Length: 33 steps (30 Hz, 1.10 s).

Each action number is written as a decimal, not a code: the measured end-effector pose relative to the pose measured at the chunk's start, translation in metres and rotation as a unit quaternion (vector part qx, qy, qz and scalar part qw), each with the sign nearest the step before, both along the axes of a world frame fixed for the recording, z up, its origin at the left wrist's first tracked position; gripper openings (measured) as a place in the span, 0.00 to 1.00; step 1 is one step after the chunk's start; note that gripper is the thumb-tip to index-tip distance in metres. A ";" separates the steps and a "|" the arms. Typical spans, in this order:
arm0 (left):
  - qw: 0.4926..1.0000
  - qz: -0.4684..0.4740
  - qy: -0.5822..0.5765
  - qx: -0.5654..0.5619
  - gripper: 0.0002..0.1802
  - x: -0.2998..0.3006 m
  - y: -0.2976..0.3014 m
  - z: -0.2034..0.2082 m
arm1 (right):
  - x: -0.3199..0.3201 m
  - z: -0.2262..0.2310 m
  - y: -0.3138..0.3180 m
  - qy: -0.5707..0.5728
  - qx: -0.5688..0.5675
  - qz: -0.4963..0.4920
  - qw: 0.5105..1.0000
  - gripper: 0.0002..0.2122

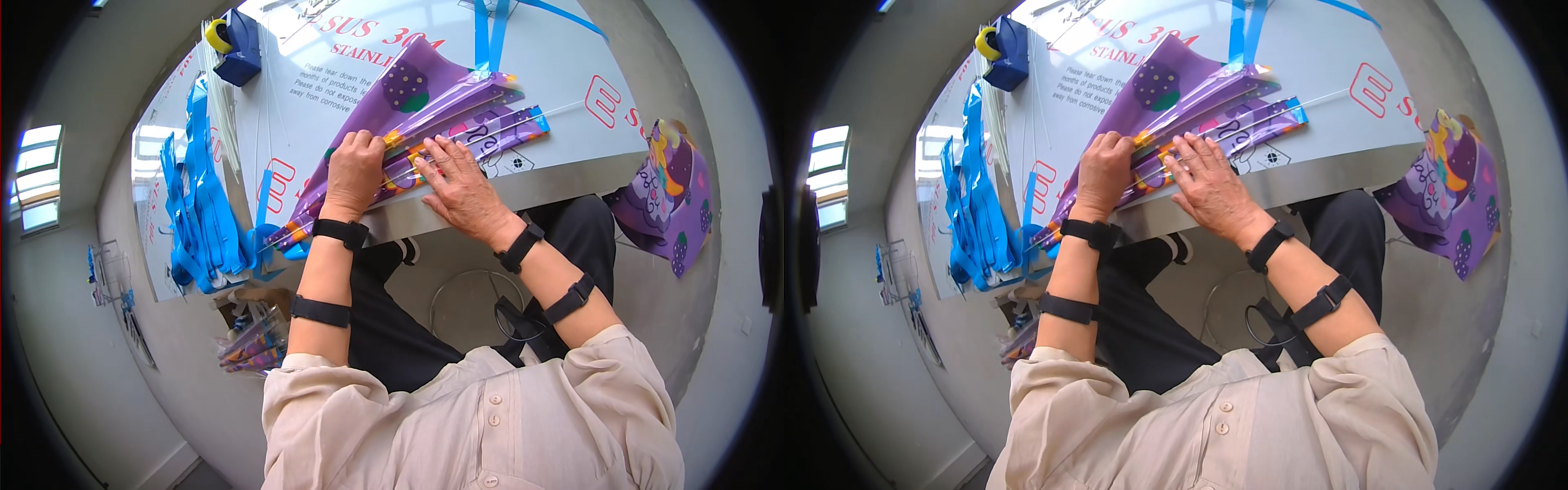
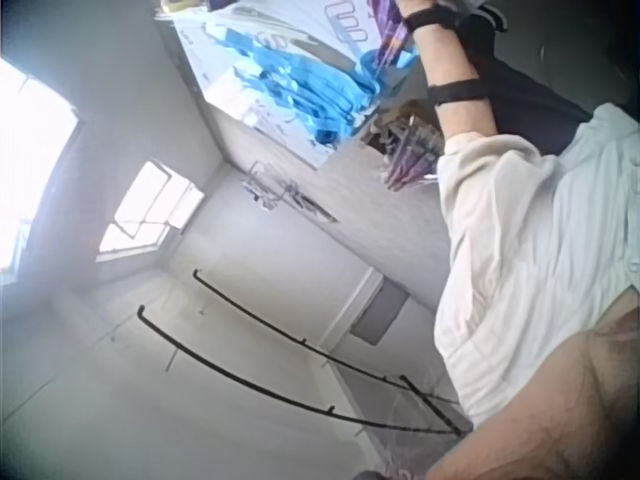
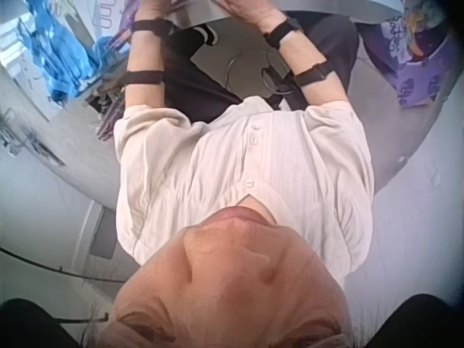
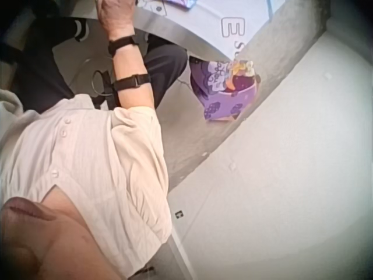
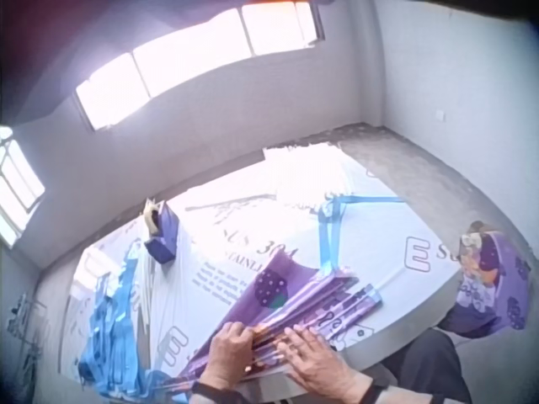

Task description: The person is folding patterned plastic sheets, inserting them into clear sleeves, sealing them, and placing them into a box.

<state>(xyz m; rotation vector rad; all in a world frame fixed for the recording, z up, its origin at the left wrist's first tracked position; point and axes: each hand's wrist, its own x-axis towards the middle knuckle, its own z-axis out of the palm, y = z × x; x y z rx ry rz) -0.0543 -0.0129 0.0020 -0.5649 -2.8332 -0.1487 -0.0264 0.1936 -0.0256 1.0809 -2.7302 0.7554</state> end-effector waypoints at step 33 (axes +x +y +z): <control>0.994 -0.065 -0.005 -0.092 0.07 0.008 0.013 0.010 | 0.000 -0.002 0.001 0.019 -0.002 -0.005 1.000 0.26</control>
